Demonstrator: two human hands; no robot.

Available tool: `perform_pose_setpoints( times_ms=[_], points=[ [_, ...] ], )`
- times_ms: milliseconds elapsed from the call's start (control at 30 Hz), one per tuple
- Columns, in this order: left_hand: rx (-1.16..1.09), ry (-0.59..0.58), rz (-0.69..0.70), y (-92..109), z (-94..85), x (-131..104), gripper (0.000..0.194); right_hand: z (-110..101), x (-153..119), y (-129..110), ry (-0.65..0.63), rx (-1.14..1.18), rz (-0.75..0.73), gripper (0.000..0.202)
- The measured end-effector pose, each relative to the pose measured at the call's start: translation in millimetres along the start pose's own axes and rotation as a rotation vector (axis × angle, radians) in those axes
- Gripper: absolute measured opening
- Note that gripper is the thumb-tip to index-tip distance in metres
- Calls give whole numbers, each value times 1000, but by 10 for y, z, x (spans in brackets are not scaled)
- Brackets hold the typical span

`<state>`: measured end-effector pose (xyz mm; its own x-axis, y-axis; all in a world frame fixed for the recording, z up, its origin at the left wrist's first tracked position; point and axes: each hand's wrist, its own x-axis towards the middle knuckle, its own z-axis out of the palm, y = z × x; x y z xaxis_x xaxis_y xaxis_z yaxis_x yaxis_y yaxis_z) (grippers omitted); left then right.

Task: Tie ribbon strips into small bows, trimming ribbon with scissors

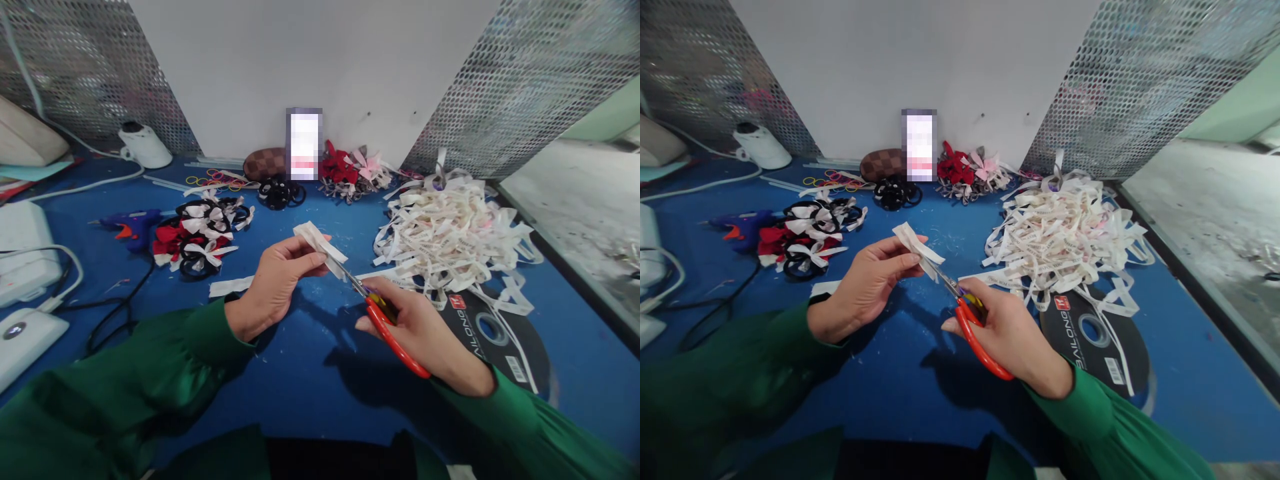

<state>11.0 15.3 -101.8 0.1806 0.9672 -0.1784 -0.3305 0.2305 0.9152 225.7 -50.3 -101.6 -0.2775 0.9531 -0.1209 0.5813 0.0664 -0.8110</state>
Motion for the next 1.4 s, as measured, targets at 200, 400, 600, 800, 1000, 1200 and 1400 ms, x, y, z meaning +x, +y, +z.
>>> perform_pose_setpoints(
  times_ms=[200,400,600,800,1000,1200,1400],
  points=[
    [-24,5,-23,-19,11,-7,33,18,2,-3,-3,-26,6,41],
    [-22,1,-40,-28,10,-9,35,21,6,8,-5,-33,-4,41],
    [-17,-8,-38,-27,13,-10,34,4,2,17,-8,13,-1,37],
    [-17,-34,-34,5,-9,-13,30,-48,-5,3,16,-16,-21,34],
    [-52,12,24,50,-47,32,25,-77,-7,43,39,-54,-50,40],
    [-29,53,43,40,-38,53,21,-68,-10,0,54,-79,-39,37],
    [-32,48,40,44,-28,41,24,-49,-8,-2,66,-126,-17,38]
  ],
)
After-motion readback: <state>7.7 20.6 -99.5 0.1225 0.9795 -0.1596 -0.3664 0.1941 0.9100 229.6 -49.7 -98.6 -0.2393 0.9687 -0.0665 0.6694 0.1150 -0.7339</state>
